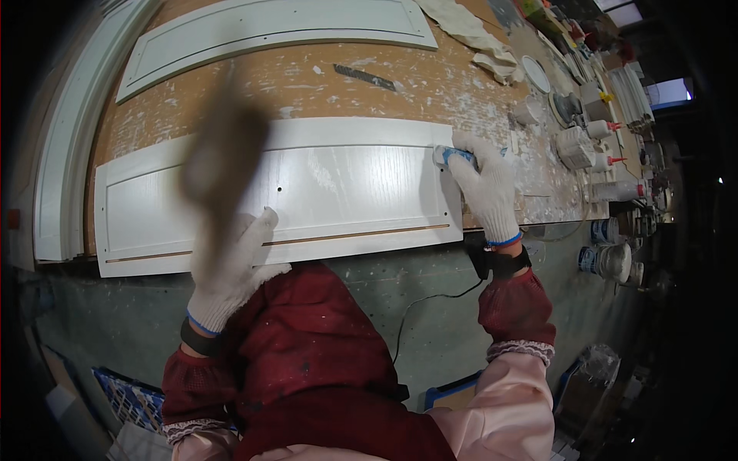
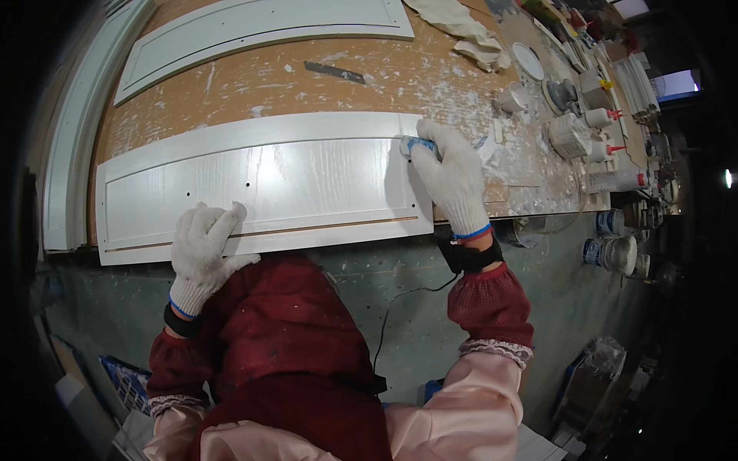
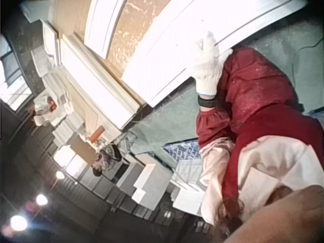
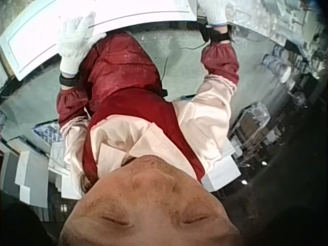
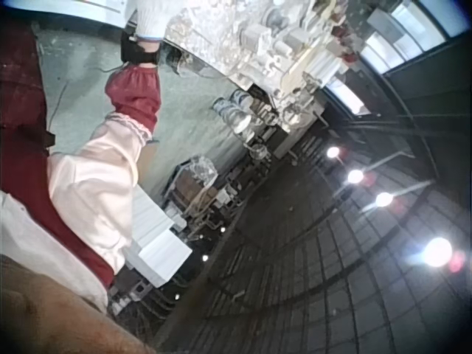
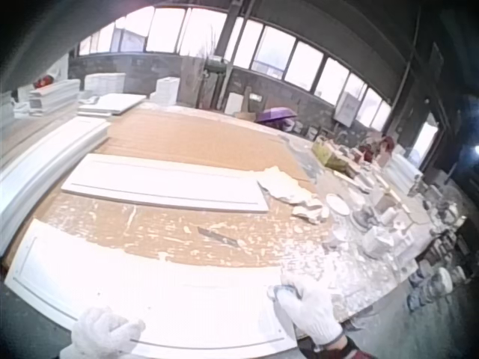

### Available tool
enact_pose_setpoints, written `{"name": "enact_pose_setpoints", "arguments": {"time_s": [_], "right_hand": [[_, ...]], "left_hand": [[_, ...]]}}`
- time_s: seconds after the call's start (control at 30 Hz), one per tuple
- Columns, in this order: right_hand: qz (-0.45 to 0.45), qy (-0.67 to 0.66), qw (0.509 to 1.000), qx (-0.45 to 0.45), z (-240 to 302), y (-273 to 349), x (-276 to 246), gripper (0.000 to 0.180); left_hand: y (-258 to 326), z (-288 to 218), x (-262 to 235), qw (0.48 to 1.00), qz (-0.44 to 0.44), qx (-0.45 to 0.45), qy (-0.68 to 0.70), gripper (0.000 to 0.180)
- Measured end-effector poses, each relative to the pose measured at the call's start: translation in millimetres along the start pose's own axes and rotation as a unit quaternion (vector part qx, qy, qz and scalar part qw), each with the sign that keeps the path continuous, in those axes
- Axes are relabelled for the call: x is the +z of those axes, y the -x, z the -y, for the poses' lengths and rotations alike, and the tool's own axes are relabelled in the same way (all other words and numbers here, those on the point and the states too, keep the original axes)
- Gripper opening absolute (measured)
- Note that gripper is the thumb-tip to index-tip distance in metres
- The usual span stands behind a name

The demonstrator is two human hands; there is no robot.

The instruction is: Cleaning and performing touch-up work on white furniture panels at a workshop workbench.

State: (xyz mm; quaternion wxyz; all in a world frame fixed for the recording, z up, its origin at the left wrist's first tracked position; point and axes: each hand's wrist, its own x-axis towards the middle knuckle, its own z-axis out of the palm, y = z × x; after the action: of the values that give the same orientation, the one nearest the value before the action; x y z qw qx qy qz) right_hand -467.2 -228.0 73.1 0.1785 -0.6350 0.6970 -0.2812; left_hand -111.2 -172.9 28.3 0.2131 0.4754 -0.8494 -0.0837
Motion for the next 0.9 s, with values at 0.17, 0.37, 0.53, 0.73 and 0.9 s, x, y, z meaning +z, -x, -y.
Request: {"name": "enact_pose_setpoints", "arguments": {"time_s": [0.17,0.37,0.53,0.73,0.9], "right_hand": [[-0.012,0.0,1.0,0.012,-3,-3,4,0.035],[0.006,0.005,1.0,-0.015,-3,-3,1,0.033],[0.02,0.011,1.0,0.013,5,6,-2,0.03],[0.009,-0.002,1.0,-0.017,5,20,-3,0.029],[0.004,0.014,1.0,-0.022,2,29,-5,0.03]], "left_hand": [[1,1,0,1.0,-0.003,0.003,-0.01,0.07],[1,2,1,1.0,0.0,0.0,-0.003,0.07],[1,2,0,1.0,0.002,0.004,-0.017,0.071],[0,2,0,0.999,-0.01,0.016,-0.027,0.07],[-2,3,1,0.999,-0.026,0.026,-0.023,0.069]]}}
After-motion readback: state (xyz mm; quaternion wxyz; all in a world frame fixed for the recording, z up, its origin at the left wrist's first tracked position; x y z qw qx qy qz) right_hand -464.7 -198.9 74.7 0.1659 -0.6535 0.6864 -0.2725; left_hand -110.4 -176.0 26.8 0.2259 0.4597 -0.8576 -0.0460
